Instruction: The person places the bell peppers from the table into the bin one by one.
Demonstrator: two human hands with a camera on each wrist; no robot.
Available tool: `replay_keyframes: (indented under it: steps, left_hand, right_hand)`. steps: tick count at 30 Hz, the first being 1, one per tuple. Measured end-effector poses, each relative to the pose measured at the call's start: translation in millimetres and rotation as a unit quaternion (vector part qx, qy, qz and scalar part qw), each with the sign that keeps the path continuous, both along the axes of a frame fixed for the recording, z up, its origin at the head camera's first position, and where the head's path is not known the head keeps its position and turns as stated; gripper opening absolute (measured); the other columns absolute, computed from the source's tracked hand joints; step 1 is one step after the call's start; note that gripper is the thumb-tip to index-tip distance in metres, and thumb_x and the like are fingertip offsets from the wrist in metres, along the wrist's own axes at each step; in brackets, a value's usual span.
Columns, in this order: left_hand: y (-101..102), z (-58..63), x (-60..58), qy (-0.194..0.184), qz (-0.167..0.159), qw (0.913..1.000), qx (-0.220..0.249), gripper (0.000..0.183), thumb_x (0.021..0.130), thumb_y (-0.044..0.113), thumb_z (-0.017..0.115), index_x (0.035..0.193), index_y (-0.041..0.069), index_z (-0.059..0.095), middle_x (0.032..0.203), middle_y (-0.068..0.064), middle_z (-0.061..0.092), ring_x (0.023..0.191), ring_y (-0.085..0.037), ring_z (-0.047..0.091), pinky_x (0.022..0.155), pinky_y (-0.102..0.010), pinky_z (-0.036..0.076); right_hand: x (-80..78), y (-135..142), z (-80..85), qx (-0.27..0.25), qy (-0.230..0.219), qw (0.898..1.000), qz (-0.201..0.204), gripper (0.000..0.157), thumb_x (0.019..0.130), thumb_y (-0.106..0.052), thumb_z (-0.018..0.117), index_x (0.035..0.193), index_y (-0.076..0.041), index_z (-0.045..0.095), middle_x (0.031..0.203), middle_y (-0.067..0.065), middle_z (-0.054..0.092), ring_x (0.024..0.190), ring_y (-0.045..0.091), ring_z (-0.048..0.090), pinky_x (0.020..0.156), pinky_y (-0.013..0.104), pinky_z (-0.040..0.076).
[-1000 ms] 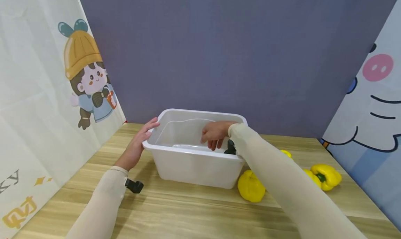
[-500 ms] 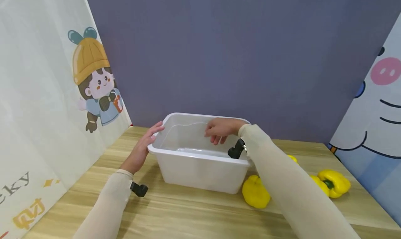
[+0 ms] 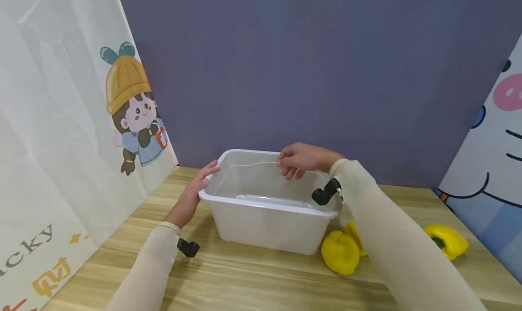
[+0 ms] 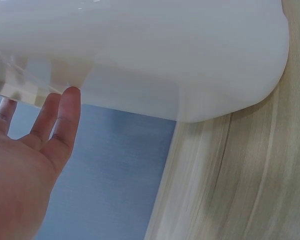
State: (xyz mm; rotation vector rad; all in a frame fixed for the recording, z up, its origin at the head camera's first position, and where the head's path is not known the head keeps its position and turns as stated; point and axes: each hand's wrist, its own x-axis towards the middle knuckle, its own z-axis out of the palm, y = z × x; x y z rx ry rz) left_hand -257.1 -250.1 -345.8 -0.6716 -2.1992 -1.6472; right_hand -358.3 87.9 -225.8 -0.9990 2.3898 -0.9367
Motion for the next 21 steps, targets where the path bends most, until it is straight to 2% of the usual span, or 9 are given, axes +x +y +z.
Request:
replay_keyframes:
  steps: [9, 21]
  left_hand:
    - [-5.3, 1.9, -1.9, 0.003, 0.000, 1.0000, 0.007, 0.050, 0.106, 0.024, 0.031, 0.146, -0.004, 0.041, 0.164, -0.007, 0.022, 0.150, -0.027, 0.016, 0.105, -0.035, 0.032]
    - [-2.4, 0.1, -1.5, 0.000, -0.001, 0.9999, 0.014, 0.051, 0.106, 0.025, 0.031, 0.146, -0.006, 0.041, 0.164, -0.008, 0.023, 0.150, -0.028, 0.016, 0.106, -0.033, 0.030]
  right_hand:
    - [20.9, 10.9, 13.8, -0.005, 0.035, 0.999, 0.010, 0.031, 0.101, -0.032, 0.058, 0.121, -0.009, 0.063, 0.109, 0.013, 0.068, 0.097, 0.025, 0.066, 0.084, 0.039, 0.055]
    - [34.6, 39.3, -0.8, -0.033, 0.048, 0.998, -0.013, 0.032, 0.101, -0.029, 0.058, 0.123, -0.006, 0.061, 0.105, 0.008, 0.069, 0.096, 0.025, 0.066, 0.086, 0.041, 0.054]
